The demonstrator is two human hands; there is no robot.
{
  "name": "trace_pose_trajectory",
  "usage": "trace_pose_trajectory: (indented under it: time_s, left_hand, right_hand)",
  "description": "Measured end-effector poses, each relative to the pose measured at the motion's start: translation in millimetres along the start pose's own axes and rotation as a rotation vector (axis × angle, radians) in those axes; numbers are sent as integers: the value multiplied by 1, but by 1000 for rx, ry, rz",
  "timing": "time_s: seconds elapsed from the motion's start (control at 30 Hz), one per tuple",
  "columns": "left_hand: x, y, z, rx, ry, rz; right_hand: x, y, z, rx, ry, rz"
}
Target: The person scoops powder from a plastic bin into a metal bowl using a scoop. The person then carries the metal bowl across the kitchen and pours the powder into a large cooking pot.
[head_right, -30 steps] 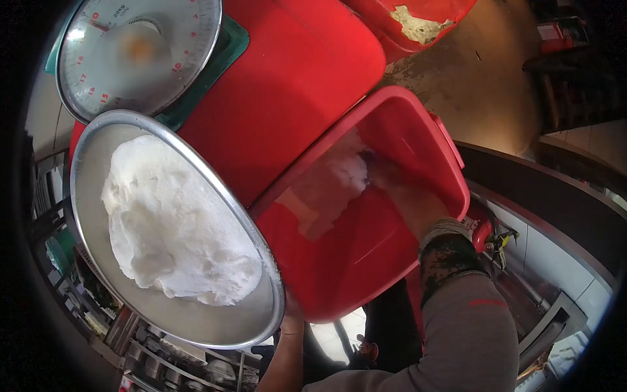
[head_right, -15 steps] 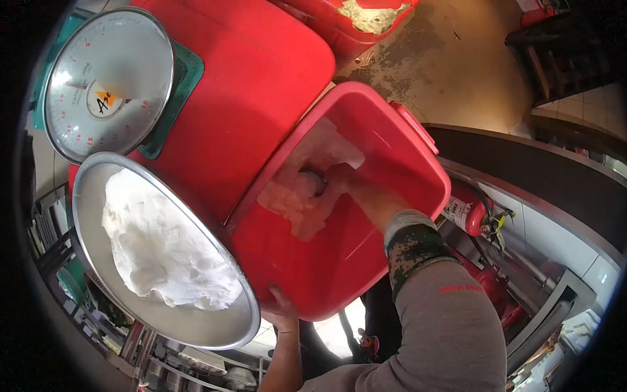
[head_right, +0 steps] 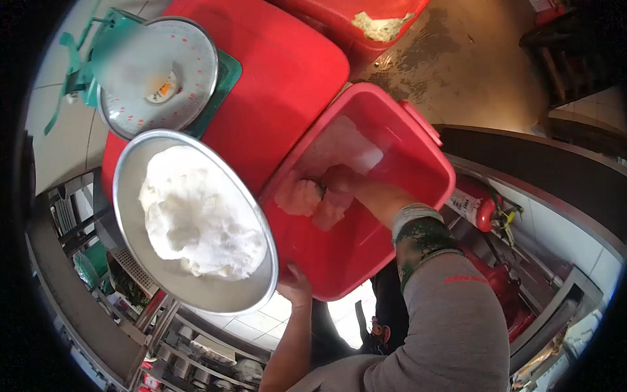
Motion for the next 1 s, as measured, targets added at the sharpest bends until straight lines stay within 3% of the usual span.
trace_pose_trajectory:
  time_s: [0.07, 0.17, 0.33, 0.5, 0.53, 0.63, 0.67, 0.77, 0.8, 0.97, 1.0]
  left_hand:
    - [2, 6, 2, 63, -39, -52]
    - [11, 38, 7, -23, -30, -35]
    - [9, 15, 8, 19, -30, 53]
    - [17, 3, 7, -327, 125, 198]
    - [26, 1, 7, -261, 28, 146]
    - [55, -24, 9, -266, 9, 188]
    - [82, -1, 3, -200, -95, 56]
    - [134, 11, -12, -36, -109, -300]
    - [157, 32, -16, -65, -101, -416]
    - [212, 29, -7, 54, 43, -491]
    - [218, 36, -4, 39, 46, -506]
  right_hand:
    - [26, -5, -24, 46, 29, -28]
    - [71, -20, -65, 147, 115, -14]
    - [101, -16, -143, 182, 225, 191]
    - [159, 0, -256, 25, 272, 173]
    - [167, 1, -279, -10, 275, 188]
    - [205, -1, -346, -105, 408, 83]
    - [217, -3, -366, -131, 412, 91]
    - [264, -16, -414, -186, 421, 121]
    - [281, -25, -427, -192, 418, 139]
    - [379, -108, -446, -43, 417, 98]
    - [395, -128, -440, -120, 328, 93]
Point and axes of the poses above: each hand's wrist, its own z-axis towards the middle knuckle, its own x-axis out of the back of the hand, y = z × x, the point moved 5 cm from there along z, towards the middle knuckle, and after that the axes turned 14 degrees about -z, right-handed, at the moved point
